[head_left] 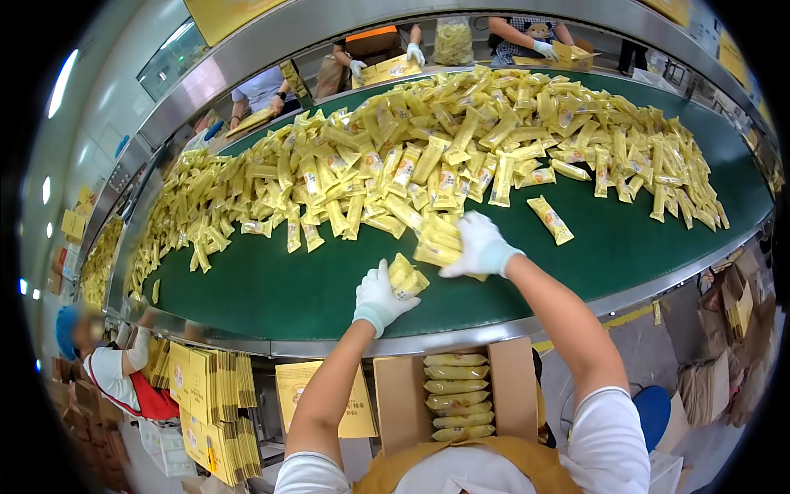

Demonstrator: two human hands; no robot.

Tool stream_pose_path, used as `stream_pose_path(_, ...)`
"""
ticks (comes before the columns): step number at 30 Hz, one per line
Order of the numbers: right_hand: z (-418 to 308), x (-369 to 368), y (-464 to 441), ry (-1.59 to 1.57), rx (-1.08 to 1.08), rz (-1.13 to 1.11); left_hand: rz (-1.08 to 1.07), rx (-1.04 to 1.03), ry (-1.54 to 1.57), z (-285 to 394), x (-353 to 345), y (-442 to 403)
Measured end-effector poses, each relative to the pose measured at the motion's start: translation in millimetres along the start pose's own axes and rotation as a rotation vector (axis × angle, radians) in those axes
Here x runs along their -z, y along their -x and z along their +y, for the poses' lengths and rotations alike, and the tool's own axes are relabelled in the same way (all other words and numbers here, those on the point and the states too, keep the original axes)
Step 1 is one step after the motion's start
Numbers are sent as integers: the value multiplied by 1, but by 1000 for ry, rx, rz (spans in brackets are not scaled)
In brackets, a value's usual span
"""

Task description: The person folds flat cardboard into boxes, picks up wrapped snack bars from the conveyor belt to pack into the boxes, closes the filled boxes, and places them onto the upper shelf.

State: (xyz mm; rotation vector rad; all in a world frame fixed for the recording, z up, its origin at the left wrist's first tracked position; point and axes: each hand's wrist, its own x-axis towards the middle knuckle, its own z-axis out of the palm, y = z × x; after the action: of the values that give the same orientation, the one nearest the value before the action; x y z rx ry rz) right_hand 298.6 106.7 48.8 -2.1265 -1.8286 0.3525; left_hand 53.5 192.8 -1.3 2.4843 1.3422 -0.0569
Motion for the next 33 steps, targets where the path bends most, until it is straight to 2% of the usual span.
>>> stream_pose_path(1, -1, -14, -21, -61, 125, 124, 109, -17, 174, -12, -8, 0)
stream_pose_path(2, -11, -15, -42, -56, 170, 71, 220, -36, 347, -30, -22, -1)
stream_pose_path(3, -19, -15, -65, -51, 146, -77, 331, -57, 520, -42, -27, -4)
stream_pose_path(4, -22, -27, -82, -111, 99, -119, 186, -80, 1069, -42, -12, 1)
stream_pose_path(5, -28, -34, -94, -172, 53, -162, 290, -66, 1157, -54, -23, 1)
stream_pose_path(7, -41, -52, -97, 6, 20, -187, 277, -47, 1423, -68, -37, 8)
stream_pose_path(10, -50, -63, -95, 107, 27, -277, 293, -35, 1514, -72, -43, 19)
stream_pose_path(12, -45, -63, -83, 89, 103, -319, 269, -28, 1492, -84, -55, 14)
stream_pose_path(15, -38, -52, -48, 249, 309, -438, 190, -47, 1480, -89, -49, 12)
stream_pose_path(16, -30, -54, -31, 229, 373, -387, 148, -55, 1477, -91, -44, 13)
stream_pose_path(18, -20, -41, 2, 215, 432, -434, 83, -80, 1442, -91, -32, 16)
stream_pose_path(22, 9, -18, 53, 253, 488, -457, -29, -268, 1010, -74, 7, 22)
stream_pose_path(25, 36, 2, 72, -163, 408, -343, -18, -476, 732, -43, 31, 23)
stream_pose_path(26, 42, 14, 76, -457, 329, -307, -135, -400, 648, -26, 46, 24)
stream_pose_path(27, 47, 24, 78, -632, 222, -281, -47, -575, 394, -14, 51, 22)
stream_pose_path(29, 45, 52, 74, -817, -16, -199, -114, -791, 443, 10, 48, 6)
stream_pose_path(31, 53, 55, 60, -961, -163, -32, -208, -862, 271, 37, 37, -12)
stream_pose_path(32, 53, 52, 48, -1070, -310, 5, -254, -897, 184, 50, 32, -17)
stream_pose_path(33, 51, 45, 41, -1215, -331, 28, -288, -907, 57, 63, 27, -19)
